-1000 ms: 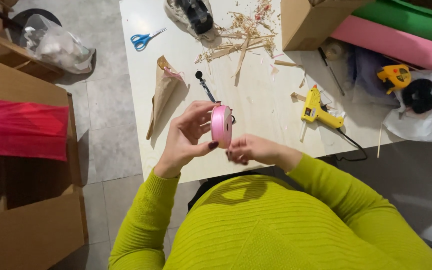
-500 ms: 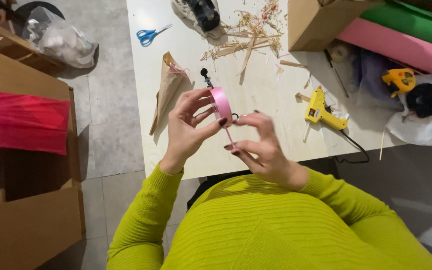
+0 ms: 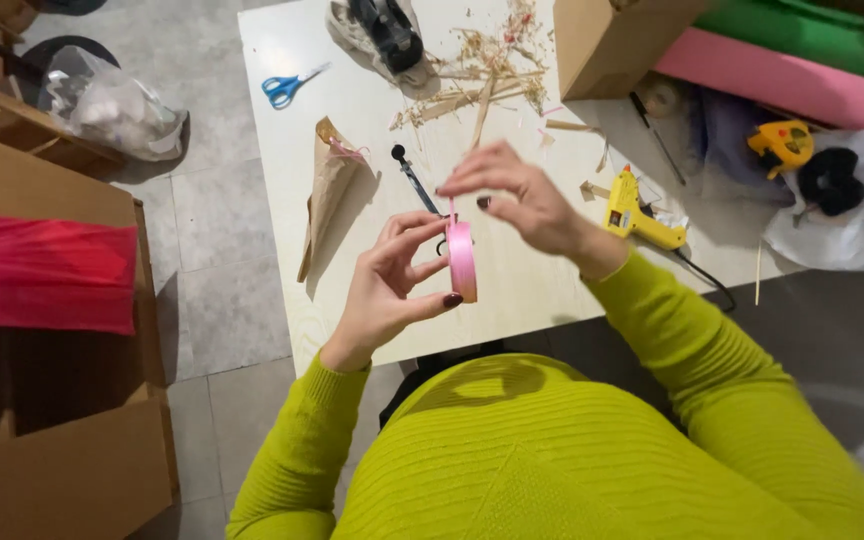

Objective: Crafting mini dried flower bouquets using a glue gun and then cleaning the workspace.

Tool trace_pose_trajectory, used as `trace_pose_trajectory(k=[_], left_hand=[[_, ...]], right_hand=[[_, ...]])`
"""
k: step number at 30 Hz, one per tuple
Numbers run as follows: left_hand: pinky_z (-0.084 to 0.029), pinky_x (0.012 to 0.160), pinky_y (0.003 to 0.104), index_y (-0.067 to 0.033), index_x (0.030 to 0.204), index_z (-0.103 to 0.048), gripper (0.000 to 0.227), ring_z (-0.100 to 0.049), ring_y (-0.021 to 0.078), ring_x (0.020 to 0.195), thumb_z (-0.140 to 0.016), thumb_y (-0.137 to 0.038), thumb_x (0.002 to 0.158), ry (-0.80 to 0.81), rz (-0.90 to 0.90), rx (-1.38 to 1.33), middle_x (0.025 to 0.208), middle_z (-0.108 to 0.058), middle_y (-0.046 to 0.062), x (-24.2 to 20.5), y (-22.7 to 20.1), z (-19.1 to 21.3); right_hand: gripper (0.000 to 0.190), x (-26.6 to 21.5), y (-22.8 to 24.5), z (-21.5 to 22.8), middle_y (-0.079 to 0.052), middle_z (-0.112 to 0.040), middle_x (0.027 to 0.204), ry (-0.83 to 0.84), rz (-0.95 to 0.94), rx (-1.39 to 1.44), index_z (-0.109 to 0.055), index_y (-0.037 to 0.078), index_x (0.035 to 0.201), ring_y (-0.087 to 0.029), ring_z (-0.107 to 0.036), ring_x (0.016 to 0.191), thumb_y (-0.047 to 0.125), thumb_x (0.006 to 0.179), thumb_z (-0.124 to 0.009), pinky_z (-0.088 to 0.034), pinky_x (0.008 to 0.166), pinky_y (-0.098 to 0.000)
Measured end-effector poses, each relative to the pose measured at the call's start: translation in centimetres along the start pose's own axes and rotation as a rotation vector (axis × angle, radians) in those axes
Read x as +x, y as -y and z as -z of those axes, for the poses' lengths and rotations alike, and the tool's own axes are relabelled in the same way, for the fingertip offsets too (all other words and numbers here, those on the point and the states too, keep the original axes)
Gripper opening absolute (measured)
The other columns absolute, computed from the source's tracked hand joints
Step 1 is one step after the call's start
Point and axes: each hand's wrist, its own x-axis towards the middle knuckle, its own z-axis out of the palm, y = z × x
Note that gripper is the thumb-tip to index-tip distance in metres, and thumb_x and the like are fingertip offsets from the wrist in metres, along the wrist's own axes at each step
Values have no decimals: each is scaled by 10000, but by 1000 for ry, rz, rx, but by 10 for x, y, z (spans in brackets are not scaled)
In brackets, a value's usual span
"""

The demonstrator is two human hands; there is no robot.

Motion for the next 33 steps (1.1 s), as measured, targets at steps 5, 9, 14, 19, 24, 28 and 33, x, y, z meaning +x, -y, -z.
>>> trace_pose_trajectory(k=[5, 9, 14, 19, 24, 28, 33], left_hand=[[-486, 1221, 429, -8, 1419, -602, 719, -485, 236, 1453, -900, -28, 765, -26, -185, 180, 1485, -471, 99, -9, -1, -3], [-476, 1186, 395, -20, 1398, -616, 731, -545, 246, 1395, -894, -64, 723, -39, -224, 462, 1408, -631, 130, -19, 7, 2], [-511, 1087, 375, -14, 1304, -647, 676, -604, 253, 1258, -866, -102, 671, -130, -125, 747, 1306, -664, 118, -35, 13, 25], [-502, 1010, 432, 20, 1241, -635, 677, -563, 358, 1179, -856, -100, 612, -126, -61, 1243, 1282, -638, 162, -41, 46, 57], [-456, 983, 483, 13, 1212, -636, 696, -540, 381, 1195, -909, -164, 598, -110, -20, 1344, 1321, -589, 184, -31, 42, 62], [-447, 1028, 483, 13, 1237, -634, 664, -527, 380, 1247, -901, -178, 660, -135, -83, 1259, 1362, -556, 183, -33, 28, 70], [-517, 1014, 427, -33, 1186, -687, 397, -627, 329, 1198, -827, -93, 820, -210, -134, 1122, 1317, -639, 147, -29, 15, 87]], right_hand=[[377, -40, -36, -44, -96, -637, 1342, 14, -212, 368, -702, 25, 1278, -237, -507, 1349, 111, 945, -547, -366, 1206, -398], [368, -54, -28, -73, -123, -705, 1287, 112, -552, 654, -686, 28, 1303, -225, -638, 1201, 147, 982, -552, -482, 1088, -360], [459, -81, -23, -82, -93, -682, 1215, 127, -530, 163, -656, 57, 1315, -185, -699, 1084, 150, 870, -592, -586, 914, -317], [393, -60, -39, -90, -106, -652, 1120, -175, -512, -413, -697, 61, 1230, -213, -702, 831, 189, 861, -729, -581, 757, -360], [327, -23, -69, -105, -118, -639, 930, -248, -446, -584, -718, 45, 1088, -309, -676, 783, 240, 837, -794, -549, 697, -422], [273, -50, -70, -116, -144, -642, 932, -264, -425, -627, -711, 34, 1079, -340, -664, 783, 181, 854, -758, -547, 685, -434], [230, -69, -28, -120, -120, -656, 856, -163, -549, -504, -738, 71, 1030, -315, -672, 737, 185, 831, -742, -550, 649, -415]])
